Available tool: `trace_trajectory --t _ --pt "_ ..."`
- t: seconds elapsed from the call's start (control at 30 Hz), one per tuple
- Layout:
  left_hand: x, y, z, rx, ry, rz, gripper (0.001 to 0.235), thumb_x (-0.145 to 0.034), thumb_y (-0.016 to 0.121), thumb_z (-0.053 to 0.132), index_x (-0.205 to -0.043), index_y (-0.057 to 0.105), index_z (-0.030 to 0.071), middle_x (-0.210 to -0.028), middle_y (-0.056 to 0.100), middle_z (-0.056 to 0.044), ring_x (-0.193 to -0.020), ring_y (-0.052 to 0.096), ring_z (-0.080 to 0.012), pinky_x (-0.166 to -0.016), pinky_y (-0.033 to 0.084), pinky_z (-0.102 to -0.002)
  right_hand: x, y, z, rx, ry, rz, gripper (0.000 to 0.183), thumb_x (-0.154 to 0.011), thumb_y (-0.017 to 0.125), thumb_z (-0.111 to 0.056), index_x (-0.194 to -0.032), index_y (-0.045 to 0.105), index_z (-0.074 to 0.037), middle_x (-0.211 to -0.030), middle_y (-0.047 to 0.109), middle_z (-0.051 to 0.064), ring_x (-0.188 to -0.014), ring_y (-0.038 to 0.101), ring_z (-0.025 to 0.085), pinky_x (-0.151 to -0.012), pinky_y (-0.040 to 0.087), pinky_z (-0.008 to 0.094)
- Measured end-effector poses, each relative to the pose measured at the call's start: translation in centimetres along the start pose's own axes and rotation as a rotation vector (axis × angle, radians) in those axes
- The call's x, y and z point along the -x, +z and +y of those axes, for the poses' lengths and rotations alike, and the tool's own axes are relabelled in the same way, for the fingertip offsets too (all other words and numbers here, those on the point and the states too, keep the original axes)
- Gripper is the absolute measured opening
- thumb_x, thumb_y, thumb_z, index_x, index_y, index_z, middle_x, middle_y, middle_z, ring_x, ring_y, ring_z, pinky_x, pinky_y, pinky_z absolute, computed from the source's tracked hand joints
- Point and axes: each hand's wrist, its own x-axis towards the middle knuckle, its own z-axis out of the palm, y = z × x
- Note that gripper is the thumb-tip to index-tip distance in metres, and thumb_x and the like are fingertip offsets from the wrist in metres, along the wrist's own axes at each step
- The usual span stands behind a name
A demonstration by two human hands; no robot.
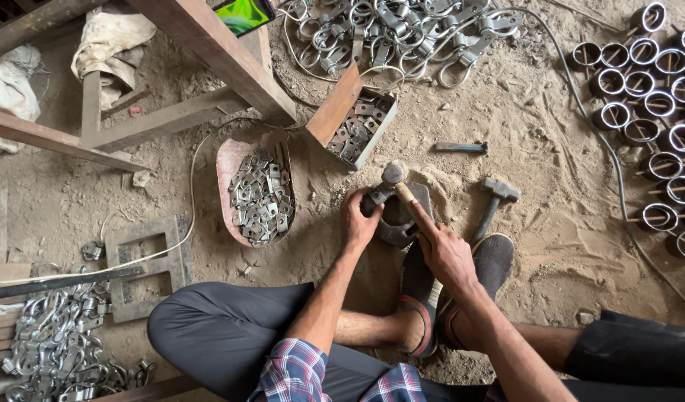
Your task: The person positions metal rings and components on a heavy metal block and hammers them to shape or flatten them. The person handles several components one by one, using a hammer to strike the pieces while holding them in place by hand.
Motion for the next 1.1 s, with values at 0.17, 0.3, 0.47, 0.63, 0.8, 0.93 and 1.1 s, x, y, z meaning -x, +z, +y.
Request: trace_trajectory --t 0.17,0.3,0.47,0.63,0.8,0.93,1.1 --pt "-0.3 -0.4 0.2 -0.020 -0.051 -0.053 0.056 -0.073 0.088 0.011 -0.123 0.064 0.004 -0.120 0.063 -0.015 -0.115 0.061 -0.0346 -0.101 0.049 -0.047 0.1 0.1 0.2 0.009 0.004 -0.004 0.068 -0.101 0.056 -0.029 -0.161 0.026 -0.041 -0.098 0.067 0.022 -0.080 0.070 0.046 -0.067 0.058 0.056" --pt "-0.3 -0.2 -0.5 -0.021 -0.049 -0.064 0.052 -0.076 0.087 0.011 -0.123 0.065 0.003 -0.122 0.063 -0.016 -0.117 0.061 -0.0339 -0.103 0.049 -0.046 0.2 0.2 0.3 -0.007 -0.023 0.021 0.068 -0.100 0.056 -0.029 -0.160 0.026 -0.041 -0.098 0.067 0.022 -0.078 0.070 0.045 -0.066 0.058 0.056" --pt "-0.1 0.3 -2.1 -0.009 -0.151 -0.125 0.053 -0.079 0.086 0.014 -0.127 0.065 0.004 -0.126 0.063 -0.015 -0.120 0.061 -0.0320 -0.106 0.049 -0.045 0.1 0.4 0.4 0.008 0.024 -0.035 0.068 -0.102 0.055 -0.029 -0.161 0.024 -0.041 -0.094 0.068 0.020 -0.072 0.072 0.039 -0.063 0.060 0.051" --pt "0.4 1.0 -3.6 -0.022 -0.277 -0.140 0.072 -0.070 0.092 0.021 -0.131 0.059 0.000 -0.128 0.059 -0.020 -0.121 0.057 -0.0338 -0.104 0.048 -0.046 0.1 0.3 0.4 0.038 -0.012 -0.005 0.070 -0.102 0.057 -0.028 -0.163 0.024 -0.039 -0.092 0.068 0.022 -0.073 0.070 0.041 -0.063 0.059 0.053" --pt "-0.8 -0.7 -1.8 -0.252 -0.791 -0.560 0.080 -0.073 0.093 0.045 -0.119 0.060 -0.012 -0.116 0.067 -0.025 -0.092 0.075 -0.0295 -0.067 0.064 -0.041 0.1 -0.6 -0.2 -0.014 -0.022 -0.017 0.071 -0.100 0.059 -0.024 -0.161 0.027 -0.039 -0.091 0.069 0.022 -0.074 0.070 0.044 -0.066 0.058 0.055" --pt "-1.3 -2.8 0.4 -0.282 -0.908 -0.850 0.078 -0.077 0.084 0.060 -0.097 0.071 -0.014 -0.084 0.077 -0.018 -0.059 0.074 -0.0236 -0.046 0.055 -0.035 0.1 -0.8 -0.4 -0.120 -0.070 0.005 0.071 -0.099 0.060 -0.019 -0.161 0.031 -0.036 -0.087 0.069 0.022 -0.071 0.068 0.045 -0.065 0.055 0.056" --pt "-1.2 -3.0 -0.1 -0.239 -0.909 -0.910 0.079 -0.075 0.087 0.061 -0.092 0.071 -0.014 -0.077 0.077 -0.017 -0.056 0.074 -0.0205 -0.043 0.052 -0.033 0.1 -0.6 0.2 -0.174 -0.121 0.072 0.073 -0.095 0.064 -0.015 -0.161 0.034 -0.029 -0.085 0.068 0.023 -0.067 0.067 0.039 -0.062 0.054 0.054"
